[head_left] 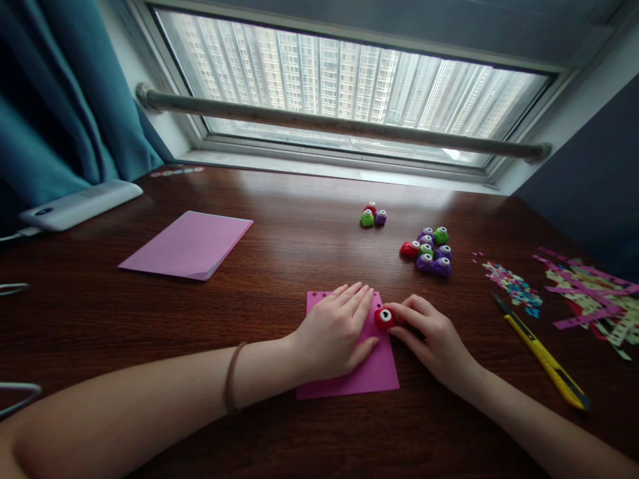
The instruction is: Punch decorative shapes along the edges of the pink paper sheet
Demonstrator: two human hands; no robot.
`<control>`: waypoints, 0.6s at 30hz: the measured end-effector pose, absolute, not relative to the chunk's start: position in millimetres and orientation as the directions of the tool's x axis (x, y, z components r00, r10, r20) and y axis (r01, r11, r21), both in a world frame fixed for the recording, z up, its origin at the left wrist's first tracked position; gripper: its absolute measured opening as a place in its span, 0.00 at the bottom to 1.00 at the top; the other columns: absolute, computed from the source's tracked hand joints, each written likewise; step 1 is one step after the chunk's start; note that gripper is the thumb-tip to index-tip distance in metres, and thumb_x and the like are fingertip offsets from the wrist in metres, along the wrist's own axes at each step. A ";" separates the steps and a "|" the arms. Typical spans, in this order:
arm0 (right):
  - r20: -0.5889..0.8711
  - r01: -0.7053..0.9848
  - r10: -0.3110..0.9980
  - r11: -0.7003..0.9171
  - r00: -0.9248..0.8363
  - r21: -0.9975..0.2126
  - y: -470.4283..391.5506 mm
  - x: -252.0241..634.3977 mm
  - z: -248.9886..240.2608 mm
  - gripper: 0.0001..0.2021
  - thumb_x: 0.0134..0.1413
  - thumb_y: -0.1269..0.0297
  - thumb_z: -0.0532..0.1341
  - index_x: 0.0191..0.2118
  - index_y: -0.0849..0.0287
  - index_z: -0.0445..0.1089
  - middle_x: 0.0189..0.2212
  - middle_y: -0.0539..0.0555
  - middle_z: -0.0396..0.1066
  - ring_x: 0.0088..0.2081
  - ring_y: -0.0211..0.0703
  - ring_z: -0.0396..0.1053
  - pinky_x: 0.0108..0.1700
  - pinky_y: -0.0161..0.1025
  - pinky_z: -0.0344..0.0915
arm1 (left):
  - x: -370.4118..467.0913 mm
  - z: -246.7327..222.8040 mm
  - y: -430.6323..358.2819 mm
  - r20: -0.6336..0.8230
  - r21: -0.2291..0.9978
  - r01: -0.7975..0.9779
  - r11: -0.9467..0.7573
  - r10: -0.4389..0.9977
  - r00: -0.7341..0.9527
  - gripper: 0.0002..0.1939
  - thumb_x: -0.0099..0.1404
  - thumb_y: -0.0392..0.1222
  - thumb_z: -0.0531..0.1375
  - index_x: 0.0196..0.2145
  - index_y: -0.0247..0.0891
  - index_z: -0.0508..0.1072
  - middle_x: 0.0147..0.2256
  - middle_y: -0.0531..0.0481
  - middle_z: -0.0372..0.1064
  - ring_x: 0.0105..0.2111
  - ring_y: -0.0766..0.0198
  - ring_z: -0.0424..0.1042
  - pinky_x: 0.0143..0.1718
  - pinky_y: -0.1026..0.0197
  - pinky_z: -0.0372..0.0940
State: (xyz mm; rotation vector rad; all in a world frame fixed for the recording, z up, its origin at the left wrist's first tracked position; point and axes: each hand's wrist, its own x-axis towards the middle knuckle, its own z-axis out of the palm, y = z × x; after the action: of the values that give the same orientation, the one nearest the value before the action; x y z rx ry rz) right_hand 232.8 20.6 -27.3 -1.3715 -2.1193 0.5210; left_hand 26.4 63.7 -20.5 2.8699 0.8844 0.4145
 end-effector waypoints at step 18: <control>0.289 0.714 0.902 0.430 -0.320 -0.552 21.7 233.1 -29.8 0.12 0.58 0.66 0.55 0.47 0.57 0.67 0.33 0.54 0.64 0.35 0.39 0.64 0.37 0.36 0.66 | 26.3 -21.9 63.4 0.249 0.166 0.522 -0.837 0.548 0.799 0.28 0.63 0.48 0.52 0.55 0.25 0.60 0.56 0.33 0.56 0.58 0.49 0.54 0.57 0.49 0.54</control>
State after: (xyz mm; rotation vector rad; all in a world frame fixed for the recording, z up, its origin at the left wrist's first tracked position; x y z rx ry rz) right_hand 233.1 21.7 -29.8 -1.3574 -2.1269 0.4393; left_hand 26.3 63.4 -21.9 2.8949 0.8625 0.4412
